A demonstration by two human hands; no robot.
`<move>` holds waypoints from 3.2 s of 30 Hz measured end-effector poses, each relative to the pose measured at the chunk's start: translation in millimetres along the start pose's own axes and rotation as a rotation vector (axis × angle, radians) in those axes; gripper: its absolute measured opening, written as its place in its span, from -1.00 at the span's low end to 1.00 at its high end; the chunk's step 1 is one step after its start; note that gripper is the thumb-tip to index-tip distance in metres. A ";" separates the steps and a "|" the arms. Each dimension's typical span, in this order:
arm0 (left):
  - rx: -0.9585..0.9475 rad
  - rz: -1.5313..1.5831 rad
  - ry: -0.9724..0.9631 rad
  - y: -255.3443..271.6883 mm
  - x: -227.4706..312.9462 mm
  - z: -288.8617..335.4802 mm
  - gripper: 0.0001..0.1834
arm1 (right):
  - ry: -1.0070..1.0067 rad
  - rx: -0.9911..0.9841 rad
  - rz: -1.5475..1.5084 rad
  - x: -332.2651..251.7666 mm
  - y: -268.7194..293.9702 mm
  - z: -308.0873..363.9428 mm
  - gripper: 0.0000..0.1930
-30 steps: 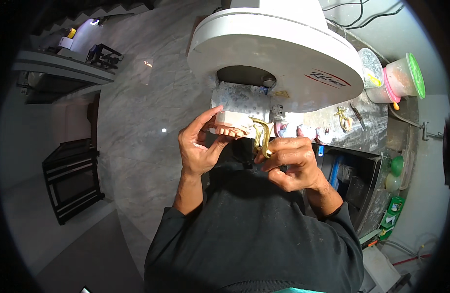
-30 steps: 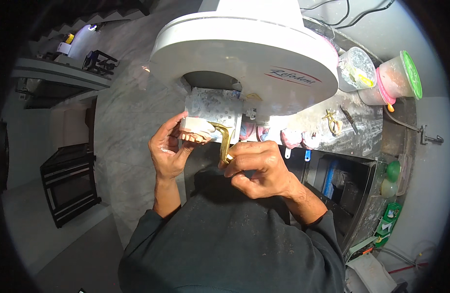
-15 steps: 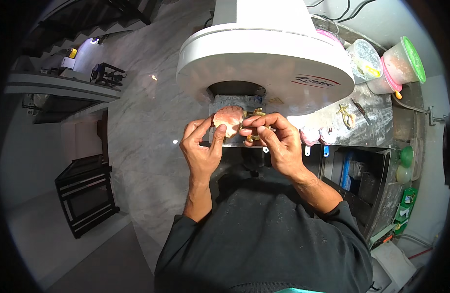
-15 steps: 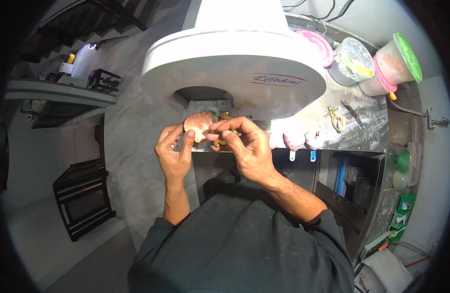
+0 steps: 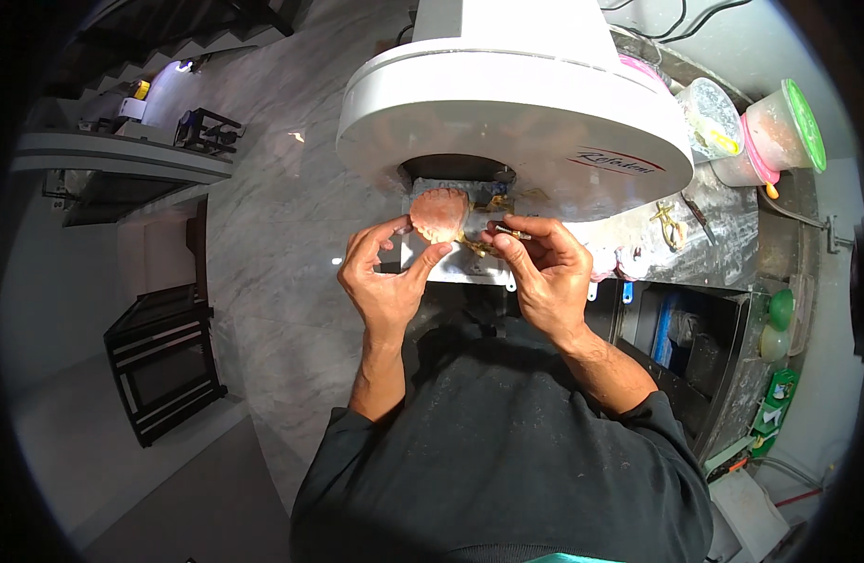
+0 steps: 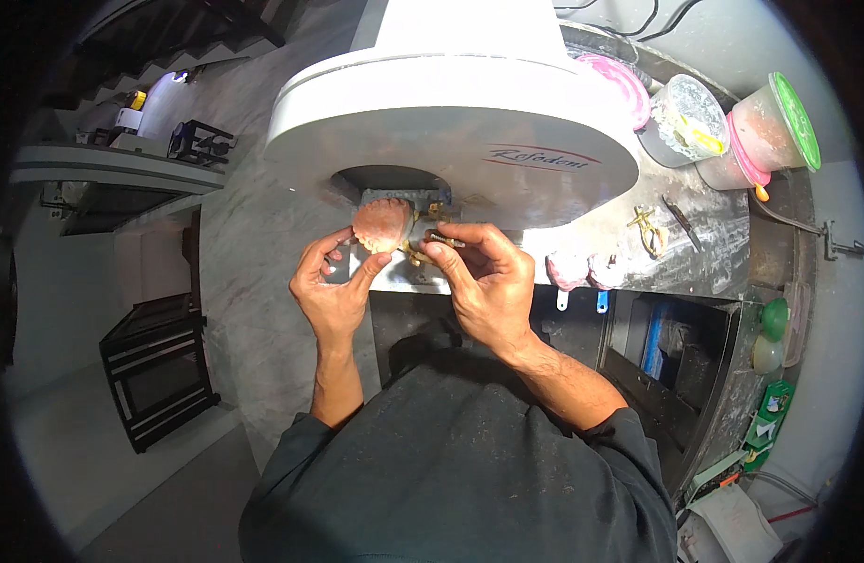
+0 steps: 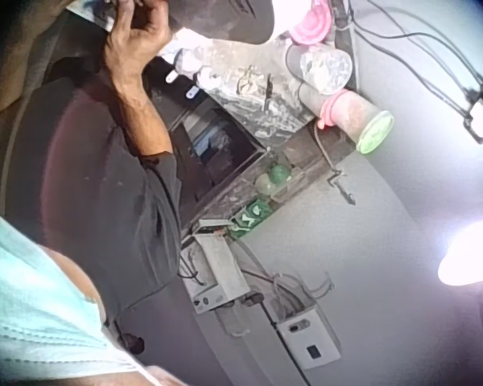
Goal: The person cleans a yellow sponge under running water, then assembles a metal denture framework with pink denture bases by hand, repeatedly fitting and adjusting the components under a magnifying lamp. The person rinses the assembled denture under the tap and continues to adjust the metal framework.
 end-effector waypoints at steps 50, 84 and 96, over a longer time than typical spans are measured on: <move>-0.192 0.358 -0.138 12.3 -10.3 23.6 -0.82 | -0.136 0.675 -0.109 166.4 254.6 -31.1 -0.90; -0.091 0.245 -0.085 19.1 -2.8 25.6 -0.82 | -0.054 -0.034 1.139 151.4 373.4 -95.9 -0.57; -0.075 0.263 -0.082 19.0 4.3 23.1 -0.84 | -0.149 0.168 1.133 169.1 396.8 -92.9 -0.70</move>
Point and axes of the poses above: each hand's wrist, its own z-axis away from the middle knuckle, its own y-axis out of the back of the hand, x = y × z, the point moved 4 cm from there along -z, towards the middle knuckle, and after that the axes turned 10 degrees about z, right-handed, at the moved point
